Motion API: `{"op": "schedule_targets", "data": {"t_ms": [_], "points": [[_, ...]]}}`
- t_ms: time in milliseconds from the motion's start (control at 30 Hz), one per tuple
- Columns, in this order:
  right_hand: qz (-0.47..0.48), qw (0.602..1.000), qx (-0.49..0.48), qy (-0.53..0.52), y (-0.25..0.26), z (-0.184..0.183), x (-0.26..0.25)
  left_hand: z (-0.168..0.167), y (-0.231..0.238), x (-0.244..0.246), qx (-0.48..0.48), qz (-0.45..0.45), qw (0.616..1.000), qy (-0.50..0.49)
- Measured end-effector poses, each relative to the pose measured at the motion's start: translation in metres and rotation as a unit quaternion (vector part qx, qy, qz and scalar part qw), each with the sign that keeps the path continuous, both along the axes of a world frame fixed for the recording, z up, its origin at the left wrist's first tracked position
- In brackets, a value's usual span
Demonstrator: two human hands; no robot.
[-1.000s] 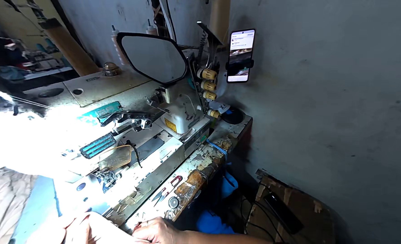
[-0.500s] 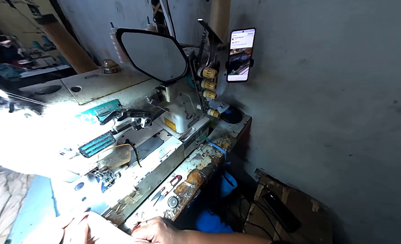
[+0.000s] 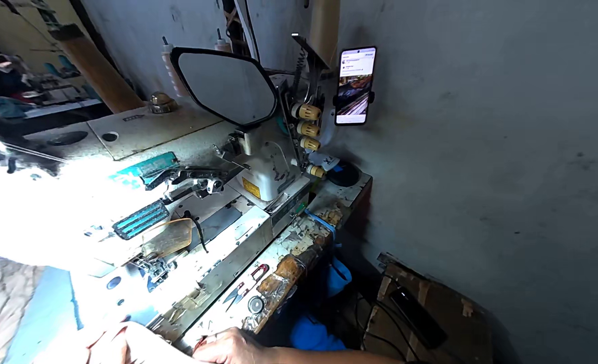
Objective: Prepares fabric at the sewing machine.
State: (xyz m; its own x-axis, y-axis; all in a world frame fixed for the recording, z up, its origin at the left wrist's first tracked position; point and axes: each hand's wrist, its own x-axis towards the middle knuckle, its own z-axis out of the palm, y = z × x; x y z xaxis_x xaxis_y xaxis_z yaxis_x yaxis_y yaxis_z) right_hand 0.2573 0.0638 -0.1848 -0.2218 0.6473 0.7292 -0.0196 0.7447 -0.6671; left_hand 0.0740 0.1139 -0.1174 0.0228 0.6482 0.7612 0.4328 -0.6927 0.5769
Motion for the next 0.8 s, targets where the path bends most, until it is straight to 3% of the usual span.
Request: {"op": "schedule_targets", "data": {"t_ms": [800], "points": [[-0.002, 1.000, 0.002, 0.005, 0.0000, -0.0015, -0.0013, -0.0007, 0.0006, -0.0001, 0.014, -0.007, 1.000, -0.002]]}}
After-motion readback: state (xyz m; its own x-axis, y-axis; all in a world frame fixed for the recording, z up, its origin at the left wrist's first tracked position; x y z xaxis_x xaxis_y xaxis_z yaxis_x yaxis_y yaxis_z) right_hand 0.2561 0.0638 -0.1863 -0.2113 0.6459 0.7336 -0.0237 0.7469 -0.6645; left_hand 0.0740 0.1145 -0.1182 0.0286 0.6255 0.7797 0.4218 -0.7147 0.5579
